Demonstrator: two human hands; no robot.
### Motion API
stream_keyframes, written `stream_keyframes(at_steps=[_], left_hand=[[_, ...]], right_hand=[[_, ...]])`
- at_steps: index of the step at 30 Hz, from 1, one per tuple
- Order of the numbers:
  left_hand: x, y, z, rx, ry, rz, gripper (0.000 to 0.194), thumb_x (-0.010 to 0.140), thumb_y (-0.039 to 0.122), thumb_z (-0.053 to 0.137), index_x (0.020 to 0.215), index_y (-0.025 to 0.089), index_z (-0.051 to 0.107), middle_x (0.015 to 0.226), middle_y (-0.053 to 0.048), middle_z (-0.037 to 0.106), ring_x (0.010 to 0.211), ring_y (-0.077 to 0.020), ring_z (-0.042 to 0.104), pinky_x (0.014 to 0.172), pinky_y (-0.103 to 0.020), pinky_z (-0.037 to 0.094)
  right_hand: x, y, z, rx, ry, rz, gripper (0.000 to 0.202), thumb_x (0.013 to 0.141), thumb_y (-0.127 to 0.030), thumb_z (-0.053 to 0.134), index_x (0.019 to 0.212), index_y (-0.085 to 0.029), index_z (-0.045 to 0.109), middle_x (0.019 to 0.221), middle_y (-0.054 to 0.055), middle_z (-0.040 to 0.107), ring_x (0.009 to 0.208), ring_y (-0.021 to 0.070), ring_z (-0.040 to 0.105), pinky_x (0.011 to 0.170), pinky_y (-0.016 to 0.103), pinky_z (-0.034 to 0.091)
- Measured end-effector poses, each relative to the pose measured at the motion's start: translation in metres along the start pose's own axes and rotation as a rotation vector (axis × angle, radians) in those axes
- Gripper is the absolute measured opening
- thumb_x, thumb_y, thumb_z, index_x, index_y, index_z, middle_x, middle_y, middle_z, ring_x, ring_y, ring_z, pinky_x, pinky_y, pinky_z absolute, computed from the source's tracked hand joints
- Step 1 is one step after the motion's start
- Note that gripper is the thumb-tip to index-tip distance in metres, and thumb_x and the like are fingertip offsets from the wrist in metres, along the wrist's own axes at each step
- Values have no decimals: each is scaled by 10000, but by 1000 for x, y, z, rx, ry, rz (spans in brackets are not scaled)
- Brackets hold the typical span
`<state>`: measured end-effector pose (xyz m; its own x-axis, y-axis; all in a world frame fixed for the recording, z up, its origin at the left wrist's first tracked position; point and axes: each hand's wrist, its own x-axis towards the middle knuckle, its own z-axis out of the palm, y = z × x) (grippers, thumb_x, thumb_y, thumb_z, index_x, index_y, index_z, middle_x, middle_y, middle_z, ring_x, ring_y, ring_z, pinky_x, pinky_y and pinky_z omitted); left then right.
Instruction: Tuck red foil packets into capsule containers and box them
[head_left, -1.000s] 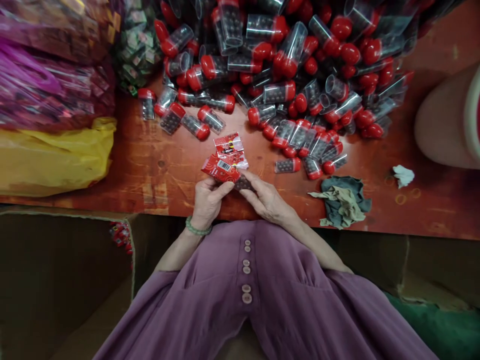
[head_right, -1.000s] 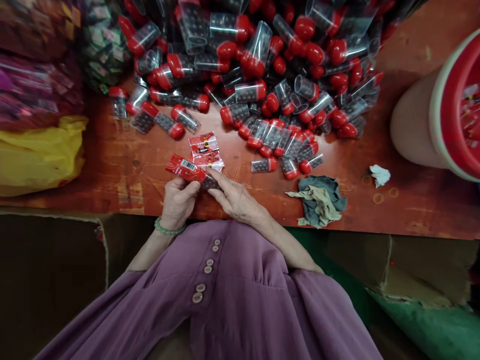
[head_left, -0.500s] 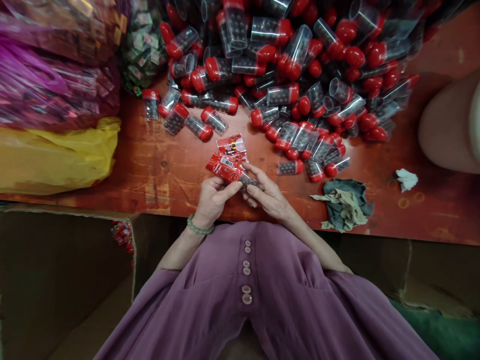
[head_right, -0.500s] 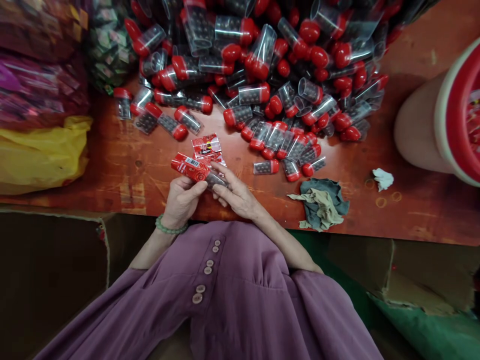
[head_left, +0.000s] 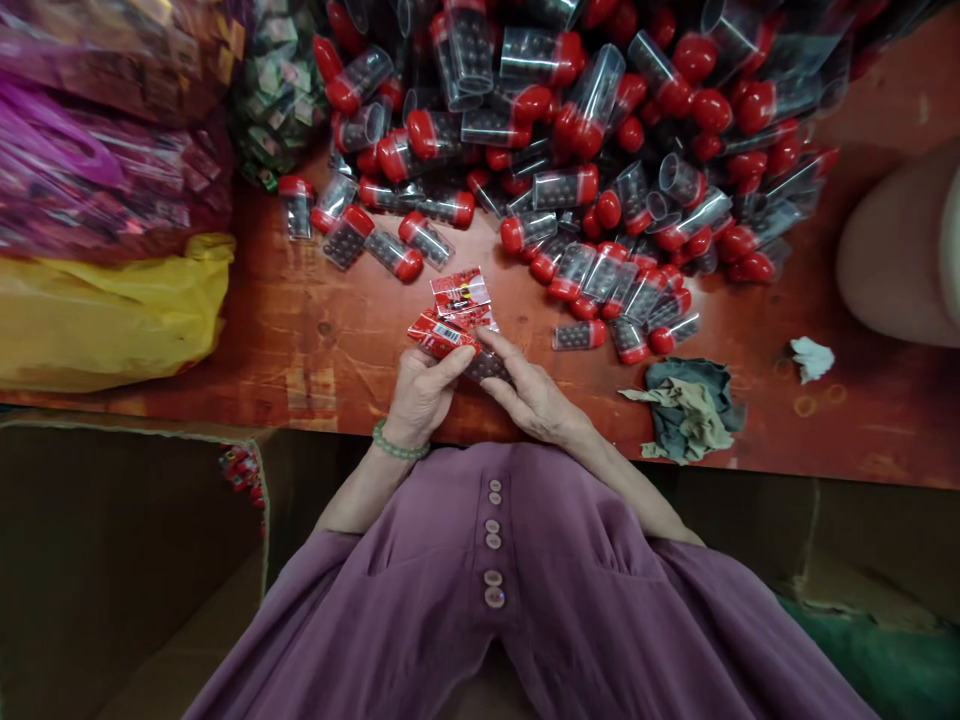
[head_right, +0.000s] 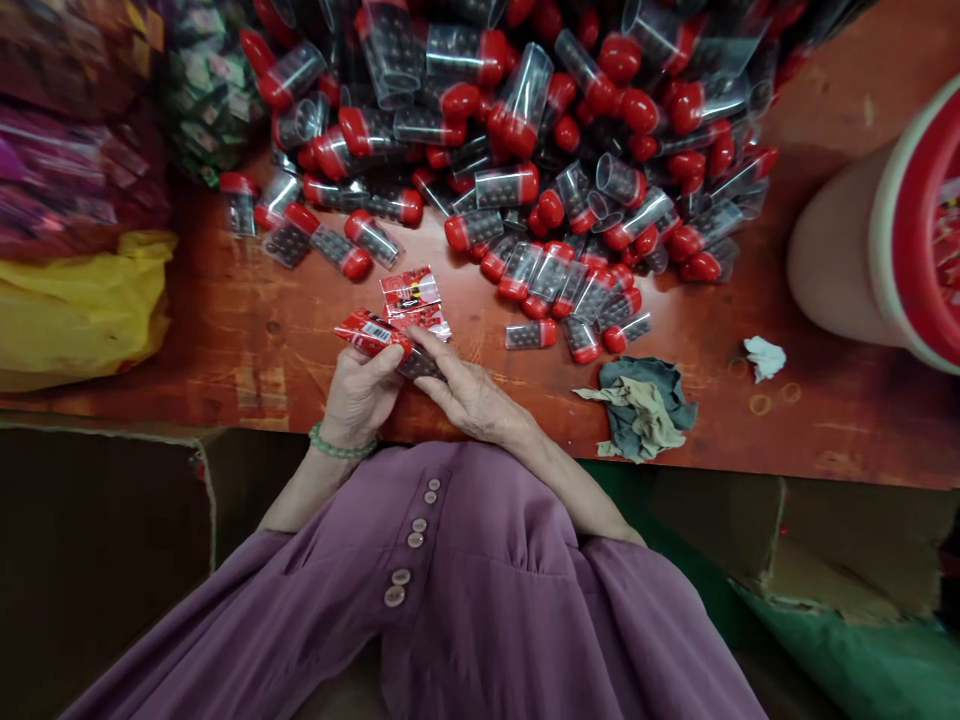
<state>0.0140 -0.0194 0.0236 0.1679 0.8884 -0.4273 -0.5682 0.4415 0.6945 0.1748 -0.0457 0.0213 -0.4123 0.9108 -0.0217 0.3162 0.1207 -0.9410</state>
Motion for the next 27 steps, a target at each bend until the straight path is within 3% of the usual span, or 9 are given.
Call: stream_keyframes(at_steps=[3,10,16,19,21,23,25,27], left_hand=[[2,-1,0,-35,12,16,307,620,406,904,838,228,781,863,-5,773,800,-146,708,903,-310,543],[6,-4,5,-53,83,72,269,625,400,896,781,226,762,828,11,747,784,-131,687,864,-284,541],[12,-1,-1,41,32,-36,314,625,438,883,792,207,749,768,-9,723,748,-170,685,827,-336,557],[12,1,-4,42,-9,-21,381,644,517,858,816,198,740,855,-51,741,924,-243,711,883,-383,558],[10,1,-4,23,-30,-8,446,632,580,844,845,203,736,938,-78,754,1055,-286,692,913,-411,557],[8,-1,-1,7,-34,-21,467,612,589,852,851,205,735,963,-86,762,1102,-298,679,922,-418,557],[7,-4,2,1,-13,-30,431,609,549,869,828,201,739,926,-75,767,1068,-284,694,921,-407,557],[7,-7,4,-12,31,-22,391,611,515,879,804,201,745,857,-49,767,961,-245,720,898,-382,562]], right_hand=[[3,-1,1,28,8,-27,548,1032,-362,418,1559,-294,288,1591,54,410,1459,227,416,1209,461,368],[6,1,10,22,42,-24,472,1028,-335,431,1490,-266,363,1503,93,514,1345,204,545,1119,420,471],[5,0,11,70,86,32,436,999,-394,493,1403,-258,398,1461,124,524,1309,231,548,1082,454,476],[5,2,13,235,89,93,405,992,-449,504,1338,-257,419,1240,91,631,959,168,660,874,361,565],[6,4,16,370,93,148,408,989,-486,502,1314,-256,410,942,12,640,640,100,583,626,260,538],[7,6,18,457,99,164,396,988,-491,505,1294,-262,400,766,-51,560,499,74,479,496,216,458],[9,6,19,444,119,134,357,991,-463,510,1271,-266,407,803,-38,582,534,83,525,526,229,489],[10,5,19,326,157,74,340,990,-430,517,1268,-259,419,1029,39,649,772,133,654,717,297,573]])
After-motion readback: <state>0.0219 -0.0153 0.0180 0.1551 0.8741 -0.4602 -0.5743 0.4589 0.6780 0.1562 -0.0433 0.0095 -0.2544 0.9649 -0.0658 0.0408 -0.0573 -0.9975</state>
